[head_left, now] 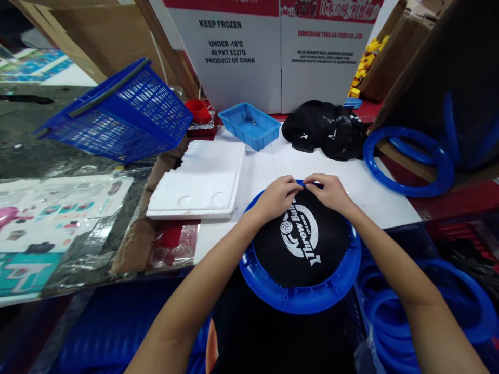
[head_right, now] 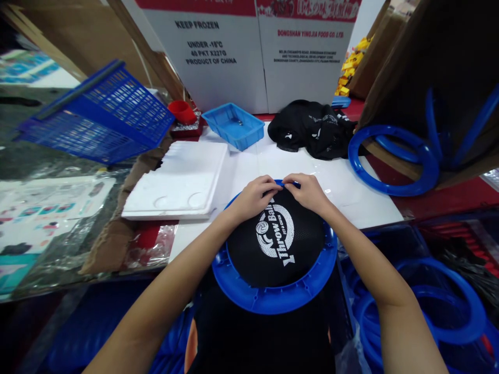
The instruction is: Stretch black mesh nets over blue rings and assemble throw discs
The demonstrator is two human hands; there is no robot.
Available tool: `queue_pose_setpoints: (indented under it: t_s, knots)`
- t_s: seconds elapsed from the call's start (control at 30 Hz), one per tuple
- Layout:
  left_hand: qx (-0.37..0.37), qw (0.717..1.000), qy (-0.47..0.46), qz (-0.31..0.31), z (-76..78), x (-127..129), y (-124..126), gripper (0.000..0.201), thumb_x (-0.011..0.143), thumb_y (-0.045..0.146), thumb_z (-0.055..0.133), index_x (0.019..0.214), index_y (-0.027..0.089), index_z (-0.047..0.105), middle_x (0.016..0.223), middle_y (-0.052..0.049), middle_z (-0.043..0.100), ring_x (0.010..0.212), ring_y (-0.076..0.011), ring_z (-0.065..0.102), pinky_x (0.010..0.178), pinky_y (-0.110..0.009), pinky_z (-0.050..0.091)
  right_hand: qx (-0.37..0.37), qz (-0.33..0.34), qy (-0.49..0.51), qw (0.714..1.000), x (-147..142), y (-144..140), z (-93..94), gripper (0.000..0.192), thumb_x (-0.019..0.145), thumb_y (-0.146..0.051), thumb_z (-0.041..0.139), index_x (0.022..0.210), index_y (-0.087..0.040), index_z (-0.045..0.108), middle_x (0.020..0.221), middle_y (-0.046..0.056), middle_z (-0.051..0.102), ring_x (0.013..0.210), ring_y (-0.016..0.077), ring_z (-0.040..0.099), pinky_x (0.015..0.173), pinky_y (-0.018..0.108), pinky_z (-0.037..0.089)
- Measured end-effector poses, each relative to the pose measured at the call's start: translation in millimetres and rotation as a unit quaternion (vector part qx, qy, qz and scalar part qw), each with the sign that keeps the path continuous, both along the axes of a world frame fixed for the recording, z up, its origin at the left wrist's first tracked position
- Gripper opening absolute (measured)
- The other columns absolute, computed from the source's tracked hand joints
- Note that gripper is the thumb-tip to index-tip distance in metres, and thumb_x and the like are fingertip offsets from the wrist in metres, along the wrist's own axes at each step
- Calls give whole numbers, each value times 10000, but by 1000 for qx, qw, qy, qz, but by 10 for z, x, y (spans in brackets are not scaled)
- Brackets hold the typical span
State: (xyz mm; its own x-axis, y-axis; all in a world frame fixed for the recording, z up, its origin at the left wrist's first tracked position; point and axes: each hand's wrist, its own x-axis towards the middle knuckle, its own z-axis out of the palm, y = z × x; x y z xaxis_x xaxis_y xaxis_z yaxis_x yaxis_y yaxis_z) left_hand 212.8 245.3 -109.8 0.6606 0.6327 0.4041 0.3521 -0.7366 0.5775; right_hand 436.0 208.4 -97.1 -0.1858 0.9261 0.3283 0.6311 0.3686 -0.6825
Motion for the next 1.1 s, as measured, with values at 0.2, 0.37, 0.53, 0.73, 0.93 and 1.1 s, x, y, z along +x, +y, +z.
queue_pose_setpoints:
  t_s: [0.2,0.37,0.53,0.73,0.93,1.1]
  knots:
    - [11,1000,16,-1,7,7,-16,268,1027,148,532,1134,174,777,1075,-103,683,1053,-255,655,977,-419,548,-31,8,16,999,9,19,32,176,946,-234,645,1010,-247,809,1032,19,825,1012,233,761,967,377,563]
    - [27,999,37,4,23,10,-34,277,1026,133,508,1134,171,760,1084,-109,676,1065,-257,645,988,-430,547,-48,19,17,999,17,44,60,163,932,-240,657,1006,-246,802,1033,18,822,1013,224,750,962,372,565]
    - [35,999,39,4,34,5,-47,281,1017,124,505,1144,162,754,1087,-114,670,1068,-259,641,989,-430,548,-44,25,18,999,25,63,36,173,926,-213,648,1013,-240,796,1024,19,820,1001,219,752,944,363,564]
    - [34,998,44,18,39,9,-56,282,1009,125,506,1131,173,756,1082,-114,670,1064,-263,645,987,-436,550,24,22,-49,998,-29,36,3,231,938,-159,600,996,-251,803,1023,34,822,999,238,741,953,386,547]
    - [46,998,45,8,30,2,-46,268,1001,128,530,1136,164,759,1081,-115,686,1064,-267,644,990,-436,543,-44,6,43,998,4,81,30,152,892,-227,672,963,-228,806,965,12,823,941,208,760,892,334,567]
    - [60,996,61,28,47,12,-75,275,1000,146,524,1126,164,768,1055,-118,678,1045,-267,641,972,-430,547,-53,19,30,998,1,85,85,167,894,-218,670,977,-228,815,974,13,828,952,210,758,889,333,571]
